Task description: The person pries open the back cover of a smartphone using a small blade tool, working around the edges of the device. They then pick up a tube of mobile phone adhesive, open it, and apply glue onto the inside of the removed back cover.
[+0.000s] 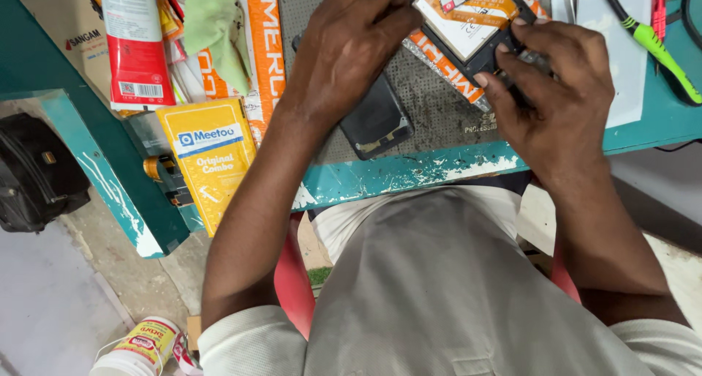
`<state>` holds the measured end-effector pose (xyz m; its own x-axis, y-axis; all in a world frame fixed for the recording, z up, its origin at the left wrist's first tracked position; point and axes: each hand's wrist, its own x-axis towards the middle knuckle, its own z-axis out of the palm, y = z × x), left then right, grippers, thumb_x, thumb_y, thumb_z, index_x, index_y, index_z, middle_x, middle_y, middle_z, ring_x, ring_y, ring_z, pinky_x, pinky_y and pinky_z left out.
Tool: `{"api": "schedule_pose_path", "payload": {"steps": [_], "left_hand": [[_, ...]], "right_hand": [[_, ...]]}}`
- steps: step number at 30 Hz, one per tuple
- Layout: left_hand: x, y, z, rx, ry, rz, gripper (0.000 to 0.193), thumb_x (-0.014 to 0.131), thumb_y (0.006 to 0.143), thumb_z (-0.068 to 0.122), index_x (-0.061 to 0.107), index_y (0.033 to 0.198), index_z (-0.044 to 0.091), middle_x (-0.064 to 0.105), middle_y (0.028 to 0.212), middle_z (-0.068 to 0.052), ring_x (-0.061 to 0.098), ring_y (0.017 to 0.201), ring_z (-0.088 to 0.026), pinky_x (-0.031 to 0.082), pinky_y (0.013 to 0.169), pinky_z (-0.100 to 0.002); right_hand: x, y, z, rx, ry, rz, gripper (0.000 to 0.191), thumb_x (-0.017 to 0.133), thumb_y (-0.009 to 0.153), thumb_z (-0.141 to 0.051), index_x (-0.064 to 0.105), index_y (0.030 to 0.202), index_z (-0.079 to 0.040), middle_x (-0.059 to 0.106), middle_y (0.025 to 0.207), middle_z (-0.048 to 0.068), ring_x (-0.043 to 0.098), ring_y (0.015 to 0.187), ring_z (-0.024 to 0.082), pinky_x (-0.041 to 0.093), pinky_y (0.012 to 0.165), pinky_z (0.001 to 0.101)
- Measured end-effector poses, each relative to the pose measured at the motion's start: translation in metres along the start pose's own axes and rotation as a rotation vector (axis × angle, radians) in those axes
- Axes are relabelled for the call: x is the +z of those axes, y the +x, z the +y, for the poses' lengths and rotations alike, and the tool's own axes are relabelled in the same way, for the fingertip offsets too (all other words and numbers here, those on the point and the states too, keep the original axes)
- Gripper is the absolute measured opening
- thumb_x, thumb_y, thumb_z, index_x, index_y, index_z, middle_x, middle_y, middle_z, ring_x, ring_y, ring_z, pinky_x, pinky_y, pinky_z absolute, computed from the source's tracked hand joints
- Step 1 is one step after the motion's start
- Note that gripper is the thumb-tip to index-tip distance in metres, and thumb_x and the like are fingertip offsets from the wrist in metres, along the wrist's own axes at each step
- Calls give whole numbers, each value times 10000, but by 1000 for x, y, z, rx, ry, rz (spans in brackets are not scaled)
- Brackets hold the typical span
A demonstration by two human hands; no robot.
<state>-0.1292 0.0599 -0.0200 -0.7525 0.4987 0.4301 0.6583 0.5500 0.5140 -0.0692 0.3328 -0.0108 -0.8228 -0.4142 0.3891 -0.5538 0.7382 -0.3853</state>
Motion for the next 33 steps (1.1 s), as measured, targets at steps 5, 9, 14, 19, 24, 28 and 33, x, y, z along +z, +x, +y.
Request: {"api": "schedule_pose_path", "payload": {"steps": [5, 9, 14, 19, 24, 28, 33], "left_hand": [[-5, 8, -1, 33, 83, -92, 107, 653, 932, 57, 706, 1023, 33, 628, 1101, -84, 623, 1002, -276, 508, 890, -413], [-7, 17, -3, 38, 55, -136, 128, 631, 939, 75, 703, 1035, 32, 623, 1047, -105, 637, 993, -295, 503, 872, -435], [-8, 25, -6, 29, 60, -187, 124, 620, 939, 101, 638, 904, -17, 636, 1030, -165, 649, 980, -352, 484, 801, -469], [0, 27, -5, 60, 137, -215, 111, 592, 927, 65, 652, 978, -13, 648, 1021, -172, 656, 983, -362, 498, 806, -473], [4, 28, -6, 51, 131, -239, 151, 575, 953, 61, 656, 1050, -23, 645, 1039, -186, 646, 1010, -371, 503, 835, -471], [4, 27, 0, 67, 89, -232, 157, 552, 973, 57, 635, 1071, -33, 639, 1098, -181, 643, 1055, -366, 505, 874, -467], [3, 19, 6, 34, 28, -200, 183, 550, 1021, 95, 630, 1160, 6, 635, 1137, -170, 635, 1076, -370, 492, 897, -477]], "right_hand": [[-5, -2, 0, 15, -45, -37, 297, 896, 945, -50, 750, 1191, 31, 629, 1365, 117, 579, 1256, 290, 541, 1027, 368], [-7, 0, -2, 31, -35, -57, 294, 886, 956, -54, 753, 1203, 34, 627, 1371, 119, 574, 1257, 291, 539, 1023, 363], [-6, 3, -3, 22, -68, -72, 288, 888, 949, -63, 759, 1187, 33, 625, 1368, 115, 566, 1239, 289, 538, 1020, 369], [-4, 0, -1, 26, -57, -73, 279, 881, 983, -60, 756, 1218, 25, 612, 1396, 106, 555, 1271, 280, 533, 1053, 354], [-6, -2, -2, 35, -47, -67, 287, 879, 957, -51, 757, 1202, 36, 627, 1375, 126, 559, 1252, 285, 529, 1039, 361], [-9, -3, -4, 50, -30, -64, 282, 869, 950, -34, 757, 1196, 45, 639, 1352, 140, 563, 1239, 300, 526, 1023, 366], [-10, -4, -9, 40, -59, -49, 277, 868, 932, -38, 761, 1173, 47, 648, 1327, 139, 568, 1225, 300, 522, 1024, 371]]}}
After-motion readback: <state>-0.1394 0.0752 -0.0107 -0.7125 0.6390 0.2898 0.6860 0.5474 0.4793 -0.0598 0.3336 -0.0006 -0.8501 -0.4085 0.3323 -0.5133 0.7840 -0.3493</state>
